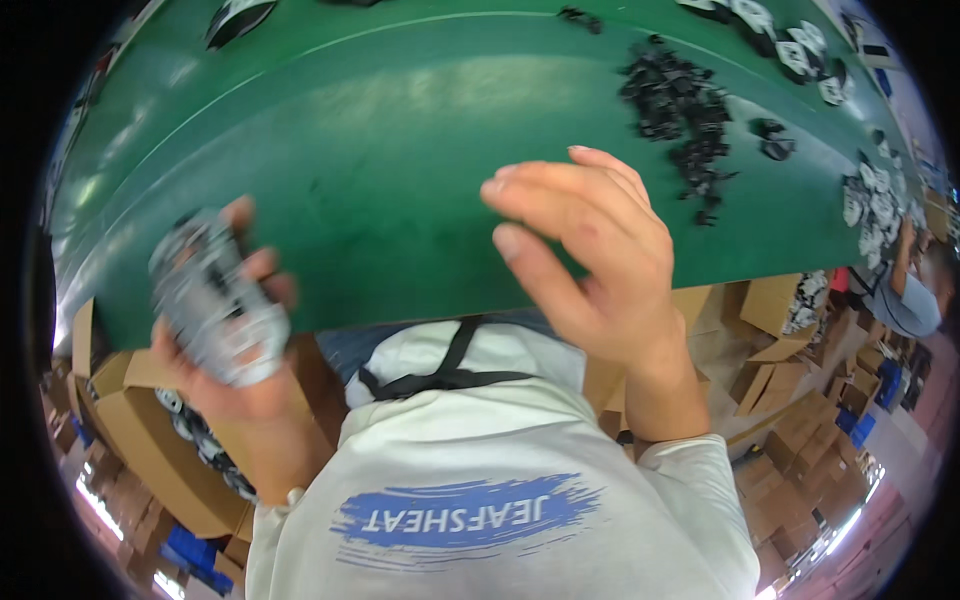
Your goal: The person assembles computer mouse shells by picking up shells and small plastic components from a conveyor belt, inserting the components into each shell by hand, and placing the assembled shells into a cardboard box.
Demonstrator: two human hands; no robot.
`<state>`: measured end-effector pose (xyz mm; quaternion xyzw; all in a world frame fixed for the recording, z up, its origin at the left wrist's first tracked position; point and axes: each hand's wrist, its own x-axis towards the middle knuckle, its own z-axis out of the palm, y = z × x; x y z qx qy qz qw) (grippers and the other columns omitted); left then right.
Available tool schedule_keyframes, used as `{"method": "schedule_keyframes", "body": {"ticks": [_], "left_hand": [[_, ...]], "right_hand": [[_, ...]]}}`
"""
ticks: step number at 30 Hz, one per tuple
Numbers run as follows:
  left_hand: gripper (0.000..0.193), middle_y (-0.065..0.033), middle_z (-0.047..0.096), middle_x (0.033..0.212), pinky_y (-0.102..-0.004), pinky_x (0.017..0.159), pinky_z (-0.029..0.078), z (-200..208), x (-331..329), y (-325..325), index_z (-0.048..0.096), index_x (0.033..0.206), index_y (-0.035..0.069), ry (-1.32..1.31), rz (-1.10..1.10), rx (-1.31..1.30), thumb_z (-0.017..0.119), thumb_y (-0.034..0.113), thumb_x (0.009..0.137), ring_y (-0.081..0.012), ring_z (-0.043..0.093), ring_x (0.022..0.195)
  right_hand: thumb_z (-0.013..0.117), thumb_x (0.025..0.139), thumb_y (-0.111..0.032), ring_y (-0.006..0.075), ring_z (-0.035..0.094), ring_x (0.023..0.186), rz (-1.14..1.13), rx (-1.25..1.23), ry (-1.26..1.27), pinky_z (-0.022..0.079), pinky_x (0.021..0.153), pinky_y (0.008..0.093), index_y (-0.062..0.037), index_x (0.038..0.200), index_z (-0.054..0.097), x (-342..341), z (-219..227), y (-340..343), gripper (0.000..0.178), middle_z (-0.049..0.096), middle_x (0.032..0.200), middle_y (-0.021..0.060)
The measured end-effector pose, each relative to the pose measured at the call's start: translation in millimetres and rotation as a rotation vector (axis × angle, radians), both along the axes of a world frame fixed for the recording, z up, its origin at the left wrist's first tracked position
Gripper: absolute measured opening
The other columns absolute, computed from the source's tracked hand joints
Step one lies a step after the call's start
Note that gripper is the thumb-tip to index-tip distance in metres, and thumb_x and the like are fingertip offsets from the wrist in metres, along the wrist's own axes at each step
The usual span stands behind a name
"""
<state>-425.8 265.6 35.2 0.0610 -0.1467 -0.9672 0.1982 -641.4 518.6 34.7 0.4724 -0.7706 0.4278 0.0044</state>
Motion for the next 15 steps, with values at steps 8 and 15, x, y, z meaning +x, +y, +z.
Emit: {"method": "schedule_keyframes", "body": {"ticks": [8, 15], "left_hand": [[0.056, -0.0222, 0.049, 0.163, -0.0481, 0.118, 0.048, 61, 252, -128, 0.054, 0.153, -0.001, -0.601, 0.603, -0.537, 0.056, 0.031, 0.107, -0.0362, 0.06, 0.136], [0.046, -0.0083, 0.066, 0.143, -0.0386, 0.112, 0.049, 28, 407, -137, 0.063, 0.144, 0.004, -1.423, 0.949, -0.705, 0.062, 0.026, 0.104, -0.0231, 0.063, 0.129]], "right_hand": [[0.074, 0.104, -0.024, 0.0238, 0.074, 0.091, -0.445, 0.375, 0.04, 0.056, 0.086, 0.0321, -0.0045, 0.129, 0.076, -64, -15, 40, 0.032, 0.079, 0.108, 0.0103], [0.068, 0.109, -0.035, 0.016, 0.059, 0.084, -0.457, 0.688, 0.109, 0.051, 0.08, 0.0294, -0.0103, 0.141, 0.072, -100, -35, 62, 0.041, 0.07, 0.107, 0.0055]]}}
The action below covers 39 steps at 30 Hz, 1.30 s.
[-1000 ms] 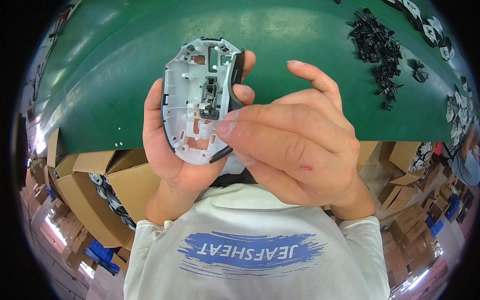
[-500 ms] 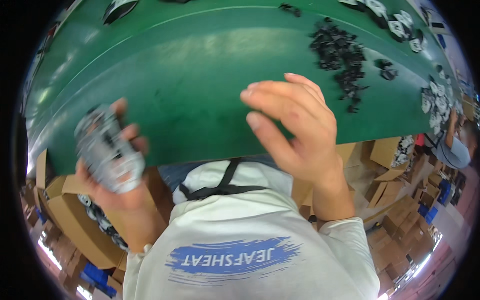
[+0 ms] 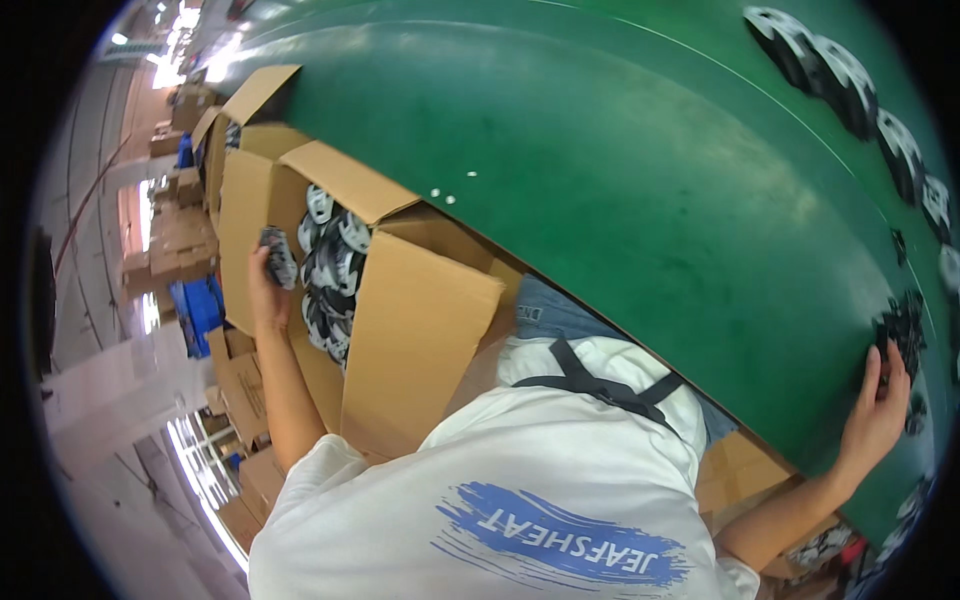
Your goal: The person assembles computer mouse shells by picking up shells and small plastic components from a conveyor belt, inserting the components into each shell by hand, and placing the assembled shells into a cardboard box.
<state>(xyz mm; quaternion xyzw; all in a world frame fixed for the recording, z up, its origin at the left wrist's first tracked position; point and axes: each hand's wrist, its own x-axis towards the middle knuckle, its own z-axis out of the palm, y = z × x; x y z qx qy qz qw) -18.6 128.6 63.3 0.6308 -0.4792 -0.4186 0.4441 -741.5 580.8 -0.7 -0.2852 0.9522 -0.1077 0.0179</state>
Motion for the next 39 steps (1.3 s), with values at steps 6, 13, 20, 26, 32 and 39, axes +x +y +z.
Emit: {"method": "schedule_keyframes", "body": {"ticks": [6, 13, 20, 26, 32, 39], "left_hand": [[0.057, -0.0136, 0.063, 0.142, -0.0347, 0.112, 0.046, -37, 69, 39, 0.054, 0.151, 0.0, -0.406, 0.109, 0.161, 0.069, 0.021, 0.101, -0.0231, 0.061, 0.128], [0.066, -0.0211, 0.059, 0.152, -0.0373, 0.116, 0.045, -74, 143, 15, 0.05, 0.156, -0.002, -0.479, 0.158, 0.304, 0.073, 0.023, 0.099, -0.0284, 0.06, 0.136], [0.045, -0.0168, 0.063, 0.142, -0.0396, 0.109, 0.051, -34, 103, -62, 0.057, 0.147, -0.004, -0.499, 0.293, -0.223, 0.064, 0.017, 0.107, -0.0269, 0.064, 0.124], [0.043, -0.0154, 0.062, 0.147, -0.0399, 0.119, 0.044, -27, -252, -128, 0.057, 0.148, -0.003, -0.366, -0.436, -0.527, 0.062, 0.014, 0.11, -0.0252, 0.058, 0.137], [0.055, -0.0189, 0.057, 0.155, -0.0455, 0.123, 0.039, -64, -510, -130, 0.051, 0.16, 0.01, -0.7, -1.019, -0.913, 0.066, 0.023, 0.108, -0.0345, 0.053, 0.145], [0.066, -0.0263, 0.055, 0.153, -0.0482, 0.119, 0.042, -108, -588, -177, 0.049, 0.16, 0.007, -0.88, -1.072, -0.955, 0.066, 0.043, 0.107, -0.0441, 0.055, 0.14]], "right_hand": [[0.069, 0.108, -0.027, 0.0286, 0.07, 0.112, 0.314, -0.061, 0.197, 0.051, 0.099, 0.0378, -0.0043, 0.133, 0.072, -8, -3, -16, 0.034, 0.072, 0.131, 0.0119], [0.071, 0.106, -0.02, 0.0262, 0.07, 0.111, 0.086, -0.215, -0.138, 0.051, 0.101, 0.0358, 0.0019, 0.13, 0.071, 14, 6, -33, 0.032, 0.075, 0.124, 0.0145], [0.073, 0.098, -0.004, 0.0285, 0.067, 0.11, 0.203, -0.399, -0.06, 0.052, 0.099, 0.0368, -0.005, 0.123, 0.076, 34, 7, -40, 0.025, 0.068, 0.117, 0.0126], [0.076, 0.095, -0.002, 0.0294, 0.068, 0.107, 0.129, -0.42, 0.022, 0.053, 0.097, 0.0379, -0.0034, 0.121, 0.077, 39, 16, -42, 0.026, 0.07, 0.114, 0.0132], [0.08, 0.086, 0.0, 0.0309, 0.069, 0.103, 0.298, -0.507, 0.104, 0.054, 0.092, 0.0424, -0.0063, 0.106, 0.078, 39, 21, -59, 0.021, 0.073, 0.106, 0.0114], [0.081, 0.088, -0.003, 0.0272, 0.072, 0.103, 0.253, -0.502, 0.105, 0.052, 0.094, 0.0405, -0.0068, 0.103, 0.077, 41, 7, -41, 0.016, 0.077, 0.104, 0.0063]]}}
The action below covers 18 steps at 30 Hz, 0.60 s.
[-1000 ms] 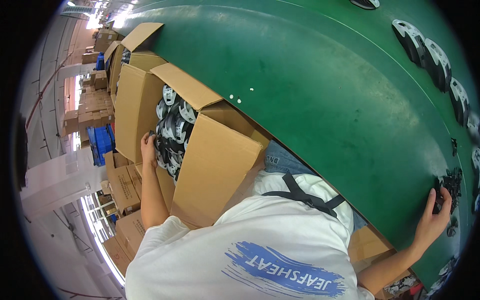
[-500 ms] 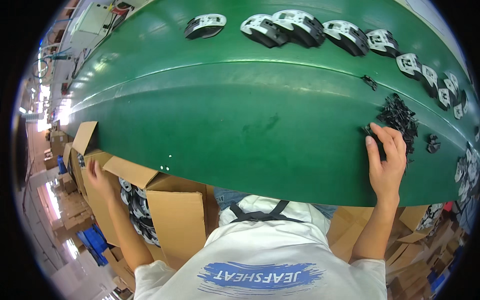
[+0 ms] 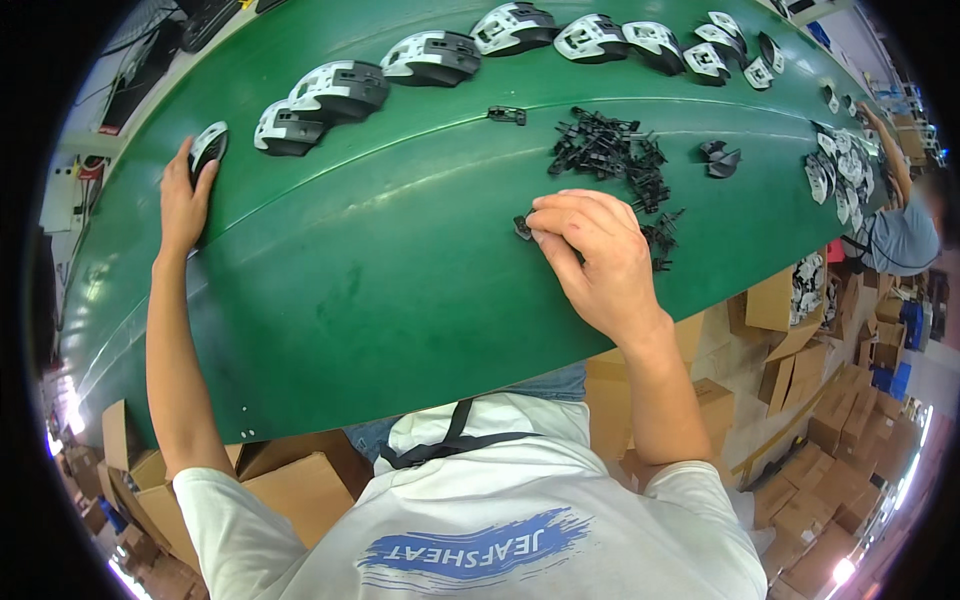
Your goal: The person assembles computer mouse shells by picking up shells and small plastic components from a conveyor belt, inserting the components into each shell by hand, and placing the assembled shells into a cardboard box.
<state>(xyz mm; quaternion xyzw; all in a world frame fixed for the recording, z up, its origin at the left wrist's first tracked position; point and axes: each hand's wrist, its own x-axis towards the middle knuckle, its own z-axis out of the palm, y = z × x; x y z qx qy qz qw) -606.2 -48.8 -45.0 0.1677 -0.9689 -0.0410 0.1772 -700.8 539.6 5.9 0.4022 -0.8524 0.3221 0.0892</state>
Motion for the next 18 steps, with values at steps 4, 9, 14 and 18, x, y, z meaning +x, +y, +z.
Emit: {"method": "schedule_keyframes", "body": {"ticks": [4, 9, 14, 18], "left_hand": [[0.066, -0.024, 0.058, 0.15, -0.0454, 0.117, 0.043, 1, 32, 0, 0.055, 0.153, 0.001, 0.034, 0.198, 0.116, 0.063, 0.048, 0.109, -0.0381, 0.057, 0.137], [0.063, -0.0143, 0.06, 0.148, -0.0407, 0.117, 0.043, 34, 91, 82, 0.053, 0.154, 0.0, 0.344, 0.303, 0.745, 0.059, 0.046, 0.112, -0.0262, 0.056, 0.136], [0.052, -0.0135, 0.063, 0.15, -0.0479, 0.116, 0.048, 59, 159, 204, 0.051, 0.155, 0.001, 0.639, 0.182, 1.705, 0.045, 0.037, 0.117, -0.0291, 0.062, 0.135], [0.065, -0.0227, 0.064, 0.144, -0.0471, 0.101, 0.056, 53, 167, 306, 0.05, 0.157, 0.003, 0.49, 0.176, 2.255, 0.041, 0.049, 0.112, -0.0361, 0.068, 0.118]], "right_hand": [[0.082, 0.088, -0.005, 0.0268, 0.073, 0.098, -0.063, -0.039, -0.072, 0.054, 0.091, 0.039, -0.006, 0.106, 0.077, 4, 0, 4, 0.018, 0.077, 0.101, 0.0065], [0.086, 0.087, -0.009, 0.0238, 0.073, 0.085, -0.094, -0.052, -0.129, 0.057, 0.077, 0.0355, -0.0042, 0.107, 0.076, -1, 6, -2, 0.023, 0.077, 0.099, 0.0075], [0.093, 0.084, -0.015, 0.0168, 0.07, 0.067, 0.026, -0.016, -0.382, 0.055, 0.061, 0.0301, -0.0037, 0.103, 0.077, 19, 20, -31, 0.027, 0.075, 0.086, 0.0072], [0.092, 0.083, -0.012, 0.0185, 0.071, 0.071, 0.315, -0.119, -0.45, 0.057, 0.065, 0.0313, -0.0044, 0.104, 0.08, 45, 14, -52, 0.026, 0.076, 0.089, 0.0071]]}}
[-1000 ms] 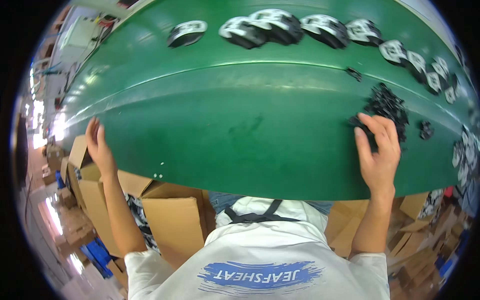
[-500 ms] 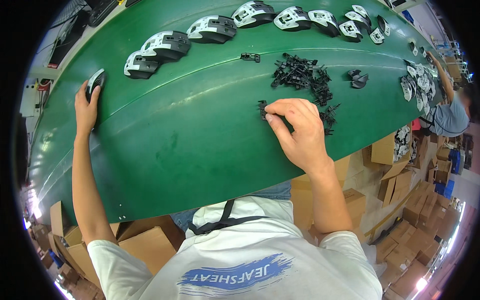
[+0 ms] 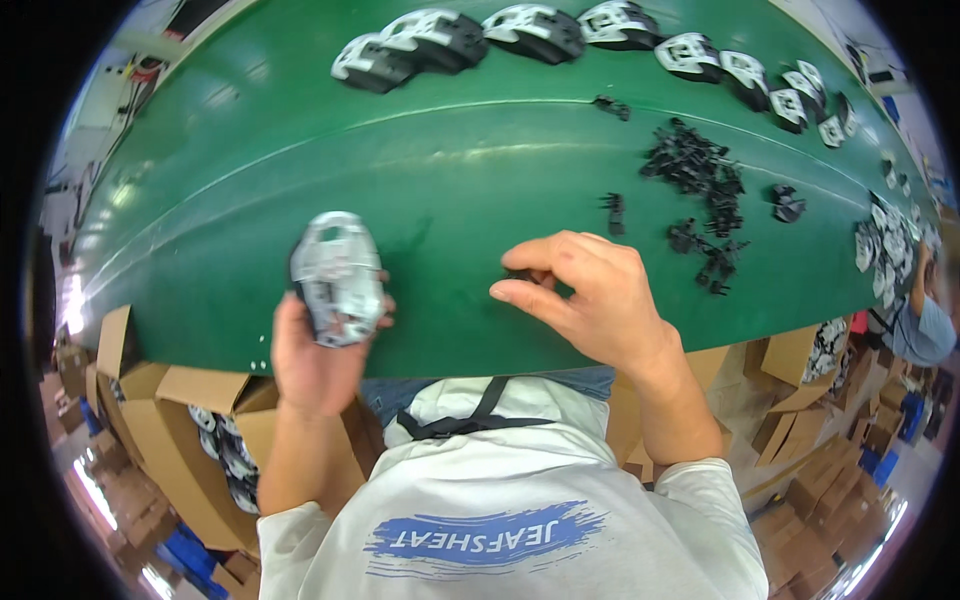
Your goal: The person assembles computer mouse shells by picking up shells and small plastic components from a conveyor belt, inserting the components into each shell by hand, and placing the assembled shells into a cardboard box.
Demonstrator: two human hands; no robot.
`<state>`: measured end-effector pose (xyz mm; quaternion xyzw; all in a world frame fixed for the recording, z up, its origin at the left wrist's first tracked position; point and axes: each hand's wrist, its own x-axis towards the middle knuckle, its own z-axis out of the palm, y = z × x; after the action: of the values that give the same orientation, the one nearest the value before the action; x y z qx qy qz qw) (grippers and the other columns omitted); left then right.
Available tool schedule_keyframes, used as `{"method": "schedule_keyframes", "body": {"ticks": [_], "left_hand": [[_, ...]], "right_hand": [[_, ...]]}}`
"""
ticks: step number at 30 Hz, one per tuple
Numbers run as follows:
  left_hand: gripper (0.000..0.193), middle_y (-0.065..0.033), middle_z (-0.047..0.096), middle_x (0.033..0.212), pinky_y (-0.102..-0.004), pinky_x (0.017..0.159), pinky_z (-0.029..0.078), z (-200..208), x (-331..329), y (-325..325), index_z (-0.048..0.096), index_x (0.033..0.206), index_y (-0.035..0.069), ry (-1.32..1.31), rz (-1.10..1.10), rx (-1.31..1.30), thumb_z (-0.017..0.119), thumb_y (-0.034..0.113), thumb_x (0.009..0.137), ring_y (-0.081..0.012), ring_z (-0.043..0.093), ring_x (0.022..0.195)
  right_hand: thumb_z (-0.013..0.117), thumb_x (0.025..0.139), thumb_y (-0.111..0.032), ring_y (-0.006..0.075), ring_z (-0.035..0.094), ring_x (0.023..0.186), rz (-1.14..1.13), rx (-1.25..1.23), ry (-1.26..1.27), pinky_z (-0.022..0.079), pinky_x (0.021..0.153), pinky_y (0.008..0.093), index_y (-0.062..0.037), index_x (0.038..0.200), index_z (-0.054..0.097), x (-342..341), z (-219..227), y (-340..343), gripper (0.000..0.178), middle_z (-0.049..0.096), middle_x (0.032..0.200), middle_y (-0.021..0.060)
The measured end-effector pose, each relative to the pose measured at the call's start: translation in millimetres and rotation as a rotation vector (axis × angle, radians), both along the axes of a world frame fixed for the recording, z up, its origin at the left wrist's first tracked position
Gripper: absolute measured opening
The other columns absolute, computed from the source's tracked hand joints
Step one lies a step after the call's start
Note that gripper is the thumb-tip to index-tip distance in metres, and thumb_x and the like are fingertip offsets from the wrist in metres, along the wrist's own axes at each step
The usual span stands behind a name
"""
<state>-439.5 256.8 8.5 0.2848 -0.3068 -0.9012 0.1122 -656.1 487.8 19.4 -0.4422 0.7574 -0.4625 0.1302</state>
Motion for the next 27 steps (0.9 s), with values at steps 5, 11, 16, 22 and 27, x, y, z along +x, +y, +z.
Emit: {"method": "schedule_keyframes", "body": {"ticks": [5, 11, 16, 22, 27], "left_hand": [[0.062, -0.0168, 0.069, 0.141, -0.0473, 0.103, 0.055, -13, -7, 50, 0.057, 0.153, 0.008, 0.158, -0.036, 0.37, 0.034, 0.049, 0.114, -0.0343, 0.07, 0.119], [0.058, -0.0097, 0.07, 0.141, -0.0501, 0.105, 0.055, -6, -20, 63, 0.061, 0.149, 0.011, 0.183, -0.014, 0.427, 0.03, 0.045, 0.114, -0.027, 0.069, 0.124], [0.063, -0.0068, 0.066, 0.149, -0.0508, 0.117, 0.044, -15, -21, 57, 0.058, 0.155, 0.013, 0.365, -0.168, 0.336, 0.027, 0.047, 0.112, -0.0268, 0.061, 0.136], [0.062, -0.0117, 0.066, 0.149, -0.0534, 0.119, 0.043, -8, -23, 74, 0.057, 0.154, 0.006, 0.258, -0.057, 0.267, 0.03, 0.041, 0.11, -0.0305, 0.06, 0.139], [0.061, -0.0111, 0.066, 0.149, -0.0527, 0.119, 0.044, -11, -23, 75, 0.058, 0.153, 0.007, 0.338, -0.053, 0.342, 0.032, 0.04, 0.109, -0.0292, 0.059, 0.139]], "right_hand": [[0.084, 0.09, -0.002, 0.0222, 0.073, 0.085, 0.185, -0.185, -0.011, 0.058, 0.07, 0.0331, -0.0067, 0.119, 0.082, 21, 6, -18, 0.03, 0.076, 0.103, 0.0089], [0.082, 0.092, -0.003, 0.0231, 0.074, 0.082, 0.208, -0.208, -0.092, 0.059, 0.07, 0.0338, -0.0044, 0.12, 0.081, 25, 18, -16, 0.029, 0.079, 0.1, 0.01], [0.081, 0.093, -0.001, 0.0197, 0.076, 0.081, 0.144, -0.243, -0.163, 0.061, 0.069, 0.0313, -0.0016, 0.115, 0.079, 28, 26, -15, 0.022, 0.079, 0.099, 0.01], [0.079, 0.094, 0.001, 0.0167, 0.076, 0.08, 0.063, -0.197, -0.26, 0.062, 0.068, 0.0294, -0.0006, 0.111, 0.077, 41, 26, -20, 0.017, 0.079, 0.098, 0.0098], [0.081, 0.091, 0.001, 0.0189, 0.076, 0.081, 0.025, -0.258, -0.188, 0.061, 0.068, 0.0307, -0.0016, 0.111, 0.078, 35, 17, -22, 0.02, 0.079, 0.098, 0.01]]}}
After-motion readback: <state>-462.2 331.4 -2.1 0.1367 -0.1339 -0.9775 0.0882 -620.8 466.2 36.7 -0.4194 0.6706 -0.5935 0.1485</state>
